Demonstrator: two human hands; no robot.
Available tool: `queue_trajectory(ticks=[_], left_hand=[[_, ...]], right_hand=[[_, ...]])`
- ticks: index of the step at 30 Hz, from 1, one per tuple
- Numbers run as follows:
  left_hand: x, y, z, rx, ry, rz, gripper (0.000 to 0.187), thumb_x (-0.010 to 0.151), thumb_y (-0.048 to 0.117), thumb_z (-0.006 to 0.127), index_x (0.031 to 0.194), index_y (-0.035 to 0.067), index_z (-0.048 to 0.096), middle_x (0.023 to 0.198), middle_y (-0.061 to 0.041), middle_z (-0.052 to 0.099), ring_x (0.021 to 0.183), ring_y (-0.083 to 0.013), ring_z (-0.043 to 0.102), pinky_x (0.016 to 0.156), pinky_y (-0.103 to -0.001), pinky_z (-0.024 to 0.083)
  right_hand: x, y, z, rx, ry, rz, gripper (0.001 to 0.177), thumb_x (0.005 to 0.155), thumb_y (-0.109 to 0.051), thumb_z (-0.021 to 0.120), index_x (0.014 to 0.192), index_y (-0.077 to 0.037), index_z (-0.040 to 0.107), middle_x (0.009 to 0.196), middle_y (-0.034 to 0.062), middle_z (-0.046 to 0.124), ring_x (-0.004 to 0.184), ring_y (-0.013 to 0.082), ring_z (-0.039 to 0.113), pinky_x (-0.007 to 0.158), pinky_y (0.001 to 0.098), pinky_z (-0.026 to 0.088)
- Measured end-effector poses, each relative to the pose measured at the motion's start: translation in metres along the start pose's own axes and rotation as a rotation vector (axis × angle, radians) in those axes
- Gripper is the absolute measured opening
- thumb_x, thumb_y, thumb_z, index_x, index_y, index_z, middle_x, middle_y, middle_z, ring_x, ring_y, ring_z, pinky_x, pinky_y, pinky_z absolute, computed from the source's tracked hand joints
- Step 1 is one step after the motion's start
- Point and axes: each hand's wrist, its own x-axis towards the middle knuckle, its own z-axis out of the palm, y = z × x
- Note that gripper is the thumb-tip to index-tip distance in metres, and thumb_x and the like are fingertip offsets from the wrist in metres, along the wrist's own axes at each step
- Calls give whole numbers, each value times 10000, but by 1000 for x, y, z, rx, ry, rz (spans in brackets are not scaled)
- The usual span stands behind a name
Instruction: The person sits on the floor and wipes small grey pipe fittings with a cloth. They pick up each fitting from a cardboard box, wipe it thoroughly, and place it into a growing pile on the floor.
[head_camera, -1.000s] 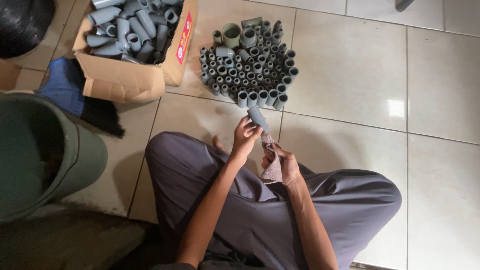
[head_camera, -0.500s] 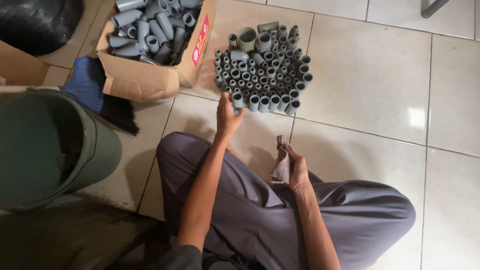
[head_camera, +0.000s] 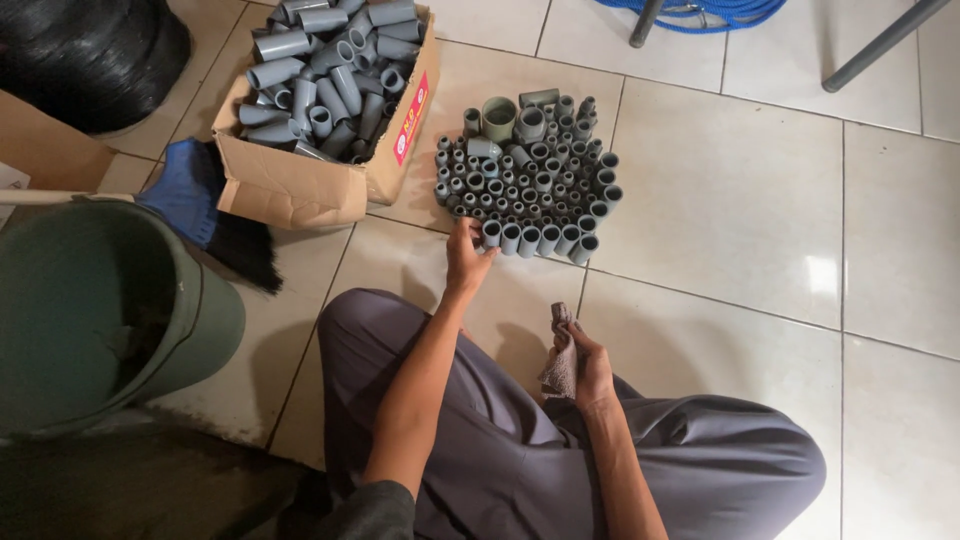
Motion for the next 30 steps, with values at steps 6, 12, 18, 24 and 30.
queue_trajectory(ticks=[6,12,18,24,30], left_hand=[[-4,17,-6,21,-7,11,748,545,54,915,1192,-4,543,970,-252,637,946,-455,684,843,-494,592],[-2,46,-50,641,-298,-75,239,977,282,603,1045,64,673,932,-162,694,880,-421,743,779,-550,576],[67,90,-122,707,-97,127,331,928,337,664,653,165,599,616,-44,667,685,-380,746,608,-476,590],[133,109,-172,732,-20,264,506,847,498,858,636,117,601,563,-76,611,558,-347,624,532,-472,474],[206,80,-169,679,87,401,286,851,163,790,1028,141,566,866,-76,683,744,-323,677,601,-485,505]], right_hand=[[-16,-3,19,3,31,-11,148,990,-215,666,903,-112,605,675,3,542,562,112,533,557,256,452],[-23,-6,24,-101,12,-51,164,996,-234,670,904,-105,623,701,-2,557,569,102,524,583,268,456],[-29,-6,33,-128,76,8,180,973,-272,692,941,-102,641,703,-24,555,577,114,569,594,274,485],[-25,-3,44,-200,205,-22,189,960,-298,649,960,-108,641,645,-19,555,511,144,550,484,256,461],[-12,-1,27,-206,285,22,248,952,-334,641,966,-91,686,701,31,651,539,203,613,512,301,501]])
